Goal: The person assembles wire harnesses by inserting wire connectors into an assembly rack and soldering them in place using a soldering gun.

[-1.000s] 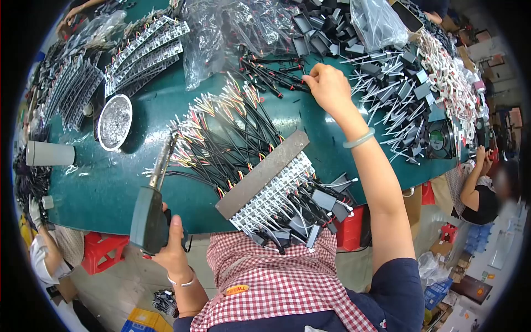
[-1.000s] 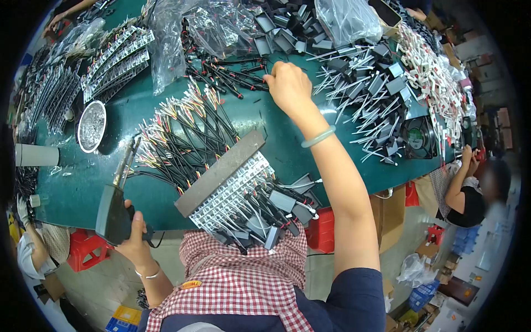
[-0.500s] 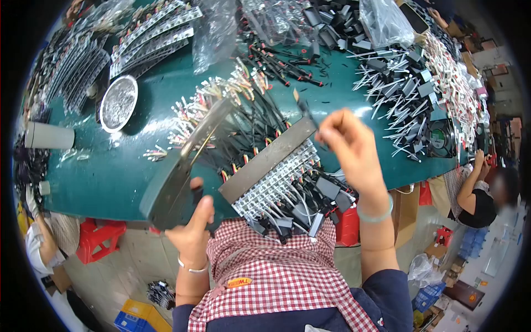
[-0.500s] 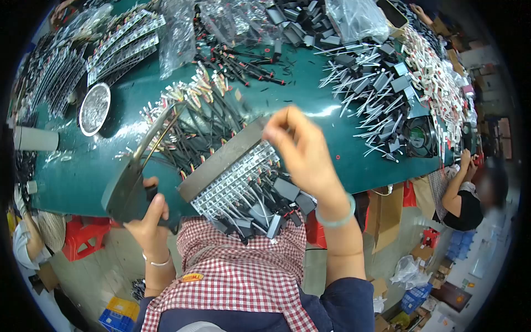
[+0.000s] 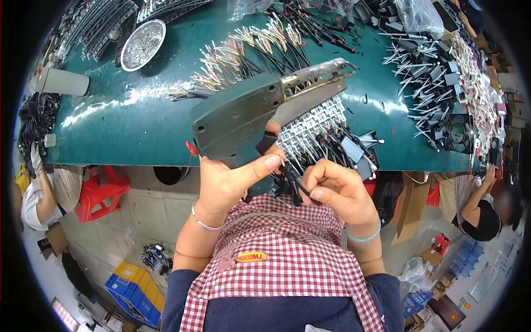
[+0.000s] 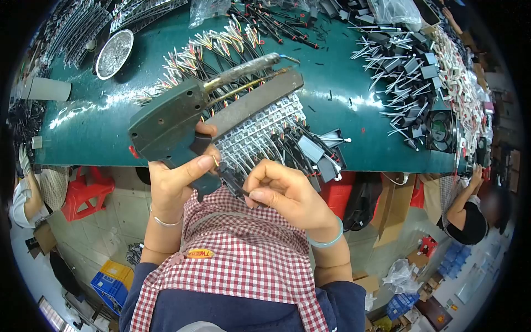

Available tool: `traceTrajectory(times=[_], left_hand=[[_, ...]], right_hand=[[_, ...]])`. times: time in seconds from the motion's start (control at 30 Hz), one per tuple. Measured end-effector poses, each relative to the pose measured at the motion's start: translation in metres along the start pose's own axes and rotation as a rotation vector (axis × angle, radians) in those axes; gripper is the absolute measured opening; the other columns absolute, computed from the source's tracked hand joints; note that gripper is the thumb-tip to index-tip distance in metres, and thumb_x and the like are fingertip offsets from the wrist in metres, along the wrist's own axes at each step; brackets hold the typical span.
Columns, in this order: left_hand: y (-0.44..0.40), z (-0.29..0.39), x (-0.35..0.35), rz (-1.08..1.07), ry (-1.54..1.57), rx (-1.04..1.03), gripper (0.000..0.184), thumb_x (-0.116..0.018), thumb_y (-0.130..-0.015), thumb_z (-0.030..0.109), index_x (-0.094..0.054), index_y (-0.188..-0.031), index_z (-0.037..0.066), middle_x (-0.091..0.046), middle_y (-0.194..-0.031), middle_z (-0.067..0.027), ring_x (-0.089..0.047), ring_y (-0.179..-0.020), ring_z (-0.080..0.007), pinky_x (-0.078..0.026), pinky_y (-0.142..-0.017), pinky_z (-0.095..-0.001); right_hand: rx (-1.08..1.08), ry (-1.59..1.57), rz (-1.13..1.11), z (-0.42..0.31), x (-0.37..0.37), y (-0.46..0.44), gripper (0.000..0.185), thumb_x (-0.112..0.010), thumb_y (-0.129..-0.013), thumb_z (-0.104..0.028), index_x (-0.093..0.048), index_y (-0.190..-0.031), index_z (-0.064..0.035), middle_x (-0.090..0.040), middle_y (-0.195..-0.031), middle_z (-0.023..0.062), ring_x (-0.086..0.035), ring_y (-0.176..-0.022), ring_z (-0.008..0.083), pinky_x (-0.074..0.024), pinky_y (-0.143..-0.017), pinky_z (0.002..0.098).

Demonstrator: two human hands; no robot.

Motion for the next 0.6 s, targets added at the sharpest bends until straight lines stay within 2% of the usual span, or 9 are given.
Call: traceTrajectory(times=[0.07,0.1,0.2,0.23,0.33,0.37,0.47,0.57,0.6], left_hand=[[0.004,0.0,0.001,-0.024,0.003,0.0,0.043,-0.076,-0.082,-0.006,-0.062,-0.123,-0.006,-0.071,-0.109,-0.0136,-0.069,-0.084,-0.0162,-0.059,-0.072,-0.0285],[0.006,0.0,0.002,-0.031,-0.013,-0.015,0.044,-0.076,-0.082,-0.006,-0.061,-0.123,-0.006,-0.071,-0.109,-0.0135,-0.069,-0.084,-0.0158,-0.058,-0.072,-0.0277],[0.013,-0.006,0.003,-0.032,-0.065,-0.047,0.045,-0.074,-0.083,-0.007,-0.06,-0.126,-0.006,-0.071,-0.107,-0.0126,-0.068,-0.083,-0.0139,-0.056,-0.07,-0.0253],[0.016,-0.008,0.001,-0.031,-0.082,-0.053,0.045,-0.073,-0.084,-0.008,-0.059,-0.126,-0.006,-0.07,-0.106,-0.0122,-0.067,-0.083,-0.0132,-0.055,-0.069,-0.0246],[0.021,-0.007,-0.01,0.092,-0.086,-0.12,0.044,-0.072,-0.086,-0.008,-0.058,-0.128,-0.007,-0.069,-0.101,-0.0109,-0.064,-0.081,-0.0105,-0.052,-0.066,-0.0231],[0.022,-0.009,-0.009,0.073,-0.138,-0.052,0.047,-0.073,-0.08,-0.006,-0.057,-0.124,-0.006,-0.064,-0.111,-0.0143,-0.063,-0.08,-0.0148,-0.05,-0.067,-0.0273],[0.022,-0.011,-0.008,-0.035,-0.102,-0.151,0.044,-0.069,-0.087,-0.009,-0.056,-0.129,-0.007,-0.067,-0.096,-0.0085,-0.061,-0.08,-0.0097,-0.049,-0.067,-0.0228],[0.023,-0.012,-0.009,-0.019,-0.047,-0.158,0.044,-0.069,-0.087,-0.01,-0.056,-0.129,-0.007,-0.066,-0.095,-0.0079,-0.06,-0.081,-0.01,-0.049,-0.068,-0.0234],[0.022,-0.013,-0.009,-0.018,-0.045,-0.156,0.044,-0.069,-0.087,-0.009,-0.057,-0.129,-0.007,-0.066,-0.095,-0.0077,-0.061,-0.081,-0.0099,-0.049,-0.068,-0.0235]], right_hand=[[-0.01,-0.087,-0.078,0.005,-0.004,0.001,0.013,-0.061,-0.101,-0.01,-0.058,-0.106,0.0024,-0.061,-0.096,0.0061,-0.062,-0.089,0.0113,-0.0513,-0.079,0.0261],[-0.036,-0.108,-0.067,0.006,-0.004,0.002,0.016,-0.066,-0.097,-0.007,-0.059,-0.108,0.0024,-0.062,-0.098,0.0056,-0.063,-0.091,0.0121,-0.0516,-0.08,0.0271],[0.178,0.198,0.263,-0.017,-0.008,-0.003,0.028,-0.075,-0.089,-0.005,-0.06,-0.111,0.002,-0.063,-0.098,0.0059,-0.064,-0.09,0.015,-0.0521,-0.082,0.028],[0.287,0.47,0.383,-0.028,-0.012,-0.004,0.034,-0.081,-0.08,-0.002,-0.063,-0.109,0.001,-0.066,-0.097,0.0077,-0.066,-0.087,0.0185,-0.0537,-0.08,0.0291],[0.374,0.607,0.401,-0.032,-0.022,-0.005,0.029,-0.082,-0.079,-0.001,-0.067,-0.104,0.0016,-0.069,-0.095,0.0099,-0.068,-0.083,0.0195,-0.0555,-0.077,0.0294],[0.407,0.556,0.444,-0.033,-0.02,-0.004,0.023,-0.08,-0.08,0.002,-0.07,-0.1,0.0029,-0.07,-0.095,0.0108,-0.069,-0.082,0.0183,-0.0563,-0.071,0.0288],[0.408,0.457,0.512,-0.026,-0.018,-0.001,0.023,-0.079,-0.081,0.003,-0.07,-0.103,0.0037,-0.07,-0.094,0.0109,-0.069,-0.083,0.0171,-0.0563,-0.069,0.0274],[0.362,0.254,0.574,-0.012,-0.016,0.0,0.022,-0.079,-0.082,0.003,-0.07,-0.103,0.0034,-0.069,-0.094,0.0107,-0.069,-0.083,0.0161,-0.0562,-0.068,0.0265],[0.379,0.296,0.591,-0.012,-0.016,0.0,0.023,-0.079,-0.081,0.004,-0.07,-0.103,0.0031,-0.069,-0.094,0.0108,-0.068,-0.082,0.0166,-0.0557,-0.067,0.0267]])
Point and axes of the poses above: each hand's wrist, its own y-axis away from the middle knuckle, its own x-axis out of the back of the hand, z = x × y, the point moved 8 cm from there along -y, towards the middle knuckle
